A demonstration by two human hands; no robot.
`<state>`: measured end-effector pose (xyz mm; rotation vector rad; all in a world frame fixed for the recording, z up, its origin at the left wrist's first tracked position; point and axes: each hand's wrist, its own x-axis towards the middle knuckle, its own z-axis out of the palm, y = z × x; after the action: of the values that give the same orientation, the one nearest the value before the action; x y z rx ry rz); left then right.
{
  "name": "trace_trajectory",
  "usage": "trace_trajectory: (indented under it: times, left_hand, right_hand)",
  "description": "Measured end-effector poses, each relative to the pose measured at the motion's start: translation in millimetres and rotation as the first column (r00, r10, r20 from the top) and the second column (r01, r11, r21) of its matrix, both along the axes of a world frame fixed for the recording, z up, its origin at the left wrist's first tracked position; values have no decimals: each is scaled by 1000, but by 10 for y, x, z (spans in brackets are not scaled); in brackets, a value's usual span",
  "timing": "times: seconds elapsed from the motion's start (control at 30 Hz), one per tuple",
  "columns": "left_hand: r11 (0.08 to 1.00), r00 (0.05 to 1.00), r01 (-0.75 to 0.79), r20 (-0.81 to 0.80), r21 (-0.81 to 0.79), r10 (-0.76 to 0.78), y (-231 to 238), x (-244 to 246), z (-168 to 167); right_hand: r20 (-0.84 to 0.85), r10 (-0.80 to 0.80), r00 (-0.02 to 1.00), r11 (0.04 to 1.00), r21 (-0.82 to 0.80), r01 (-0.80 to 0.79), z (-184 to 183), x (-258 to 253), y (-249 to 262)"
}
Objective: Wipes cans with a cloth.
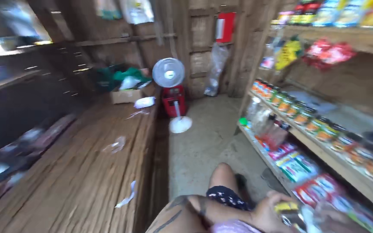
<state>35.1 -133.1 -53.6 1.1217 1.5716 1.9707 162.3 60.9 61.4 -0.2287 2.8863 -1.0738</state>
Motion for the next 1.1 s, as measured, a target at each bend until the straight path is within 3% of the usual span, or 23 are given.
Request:
trace_trajectory:
  times: [0.13,0.23,0.4,0.57,0.7,0.8,0.93,1.1]
  left_hand:
    - [988,980,133,138,81,-143,25,12,-73]
    - [989,980,146,132,18,-147,46,48,-96]
    - [994,992,105,64,-10,-105,79,15,-190]
    - [999,988,48,148,13,-50,53,1,-203]
    - [996,979,67,189,53,-76,50,-4,-192]
    - [992,973,92,206,81,-107,61,6,-160]
    - [993,973,97,205,73,-110,61,56,-139]
    - [993,983,86,158,77,-97,61,59,-145]
  right_hand:
    - [-201,-144,969,989,-20,143,-187,69,-104]
    - [-237,-301,924,953,-82,290,-205,-12,-279]
    - [-259,-439,861,879,75,471,-283,-89,-267]
    - [4,-390,921,907,177,383,-188,5,-107]
    - [71,-213,974,977,15,213,-137,87,3]
    - [-18,-188,982,976,-114,185,-151,64,-95]
    - [-121,-299,946,944,-179,276,-172,-42,-295]
    - [-106,-457,883,886,32,462,-202,-155,-308]
